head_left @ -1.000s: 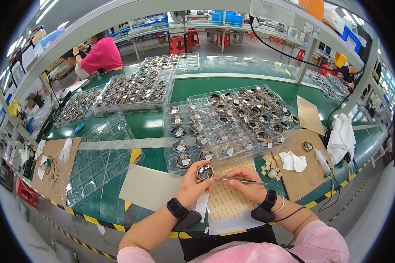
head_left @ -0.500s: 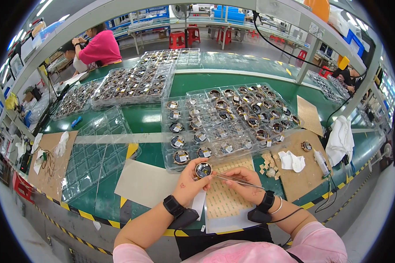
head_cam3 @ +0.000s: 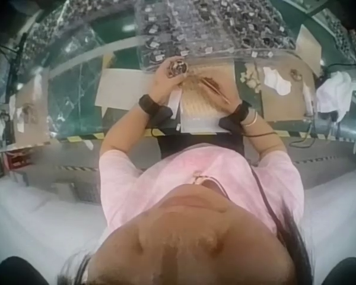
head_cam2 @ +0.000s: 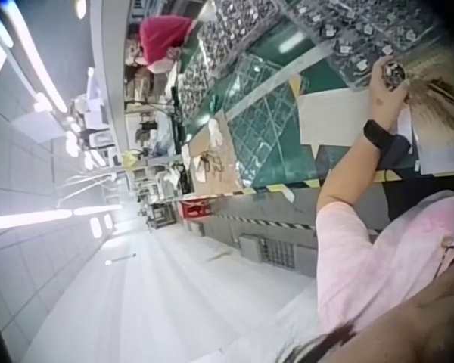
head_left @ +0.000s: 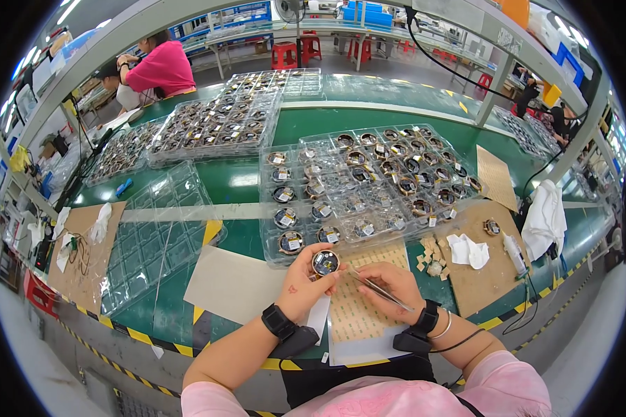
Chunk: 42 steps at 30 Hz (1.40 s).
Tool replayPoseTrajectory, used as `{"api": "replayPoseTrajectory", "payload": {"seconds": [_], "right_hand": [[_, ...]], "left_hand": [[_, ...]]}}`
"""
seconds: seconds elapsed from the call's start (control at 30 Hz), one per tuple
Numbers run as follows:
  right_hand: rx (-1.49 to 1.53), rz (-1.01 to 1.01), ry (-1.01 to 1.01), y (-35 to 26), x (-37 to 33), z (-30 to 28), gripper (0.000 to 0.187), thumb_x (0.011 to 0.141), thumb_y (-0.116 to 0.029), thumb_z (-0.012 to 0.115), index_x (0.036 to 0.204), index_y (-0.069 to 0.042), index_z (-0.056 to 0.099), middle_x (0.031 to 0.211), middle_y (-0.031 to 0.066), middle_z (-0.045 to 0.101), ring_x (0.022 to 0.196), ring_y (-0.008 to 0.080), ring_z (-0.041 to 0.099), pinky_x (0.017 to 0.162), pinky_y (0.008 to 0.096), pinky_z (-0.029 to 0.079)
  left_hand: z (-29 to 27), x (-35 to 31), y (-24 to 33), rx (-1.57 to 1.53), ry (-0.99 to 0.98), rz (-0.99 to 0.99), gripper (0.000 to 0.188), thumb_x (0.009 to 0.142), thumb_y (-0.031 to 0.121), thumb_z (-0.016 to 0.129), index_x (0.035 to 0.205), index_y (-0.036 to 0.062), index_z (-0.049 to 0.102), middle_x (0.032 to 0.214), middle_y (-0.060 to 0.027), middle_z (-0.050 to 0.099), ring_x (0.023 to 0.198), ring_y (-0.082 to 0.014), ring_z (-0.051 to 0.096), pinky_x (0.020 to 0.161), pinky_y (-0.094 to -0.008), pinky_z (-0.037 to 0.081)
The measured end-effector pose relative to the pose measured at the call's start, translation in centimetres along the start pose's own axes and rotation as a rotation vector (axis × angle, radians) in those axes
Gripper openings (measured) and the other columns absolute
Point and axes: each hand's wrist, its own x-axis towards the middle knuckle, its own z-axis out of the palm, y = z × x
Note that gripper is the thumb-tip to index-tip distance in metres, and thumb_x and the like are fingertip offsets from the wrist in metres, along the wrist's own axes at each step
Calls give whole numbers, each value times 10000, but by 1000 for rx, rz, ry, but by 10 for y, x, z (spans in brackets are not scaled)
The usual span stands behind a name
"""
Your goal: The person picks up a watch component, peels a small adhesive strip from a sheet using tweezers, and presses it into the watch. They then place a battery into the watch, using the tweezers to tuck in the ribbon cable and press down the connector.
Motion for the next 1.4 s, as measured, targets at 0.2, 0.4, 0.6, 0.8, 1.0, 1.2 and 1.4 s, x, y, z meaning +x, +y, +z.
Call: {"api": "replayPoseTrajectory", "payload": {"seconds": [0.2,0.4,0.6,0.8,1.0,1.2,1.4], "right_hand": [[213,191,2,10,-9,-6,251,824,-28,680,1060,5,601,1070,98,642,900,151,644,786,272,529],[302,498,-141,-8,3,-48,193,862,-60,650,1033,16,601,1001,91,670,907,149,643,803,283,522],[508,701,-275,-7,-27,-59,122,873,-71,639,956,5,593,977,127,672,865,171,658,774,291,533],[606,783,-246,-19,-48,-40,85,880,-63,622,907,-6,564,939,129,666,847,178,663,763,291,534],[566,751,-298,-35,-57,-31,83,890,-68,610,904,-6,555,910,113,660,860,173,660,775,282,522],[524,859,-135,-30,-79,-44,95,889,-76,621,904,-4,560,923,98,659,880,148,649,784,265,508],[463,852,-79,-31,-88,-41,103,891,-81,619,895,-1,553,939,103,656,874,141,645,779,259,501]], "left_hand": [[4,-2,-4,22,10,68,510,839,-6,620,1298,59,408,1033,-128,659,705,-94,600,630,-236,507],[2,0,-4,15,-59,27,520,838,4,624,1307,54,405,977,-106,657,709,-110,621,631,-247,519],[7,-5,1,32,-133,-37,518,835,13,633,1304,52,414,927,-81,650,707,-118,639,619,-243,524],[6,-7,5,155,-347,-129,513,840,32,644,1304,66,426,907,-77,653,752,-124,649,624,-235,531],[8,-10,-1,115,-374,-124,512,819,4,653,1287,61,451,951,-72,635,789,-128,656,645,-237,539],[14,-11,-10,156,-401,-14,470,809,-10,652,1249,62,504,1009,-57,617,802,-121,648,661,-242,535],[14,-10,-10,286,-386,23,465,796,-26,649,1234,69,523,1022,-55,611,825,-113,633,698,-251,530]]}}
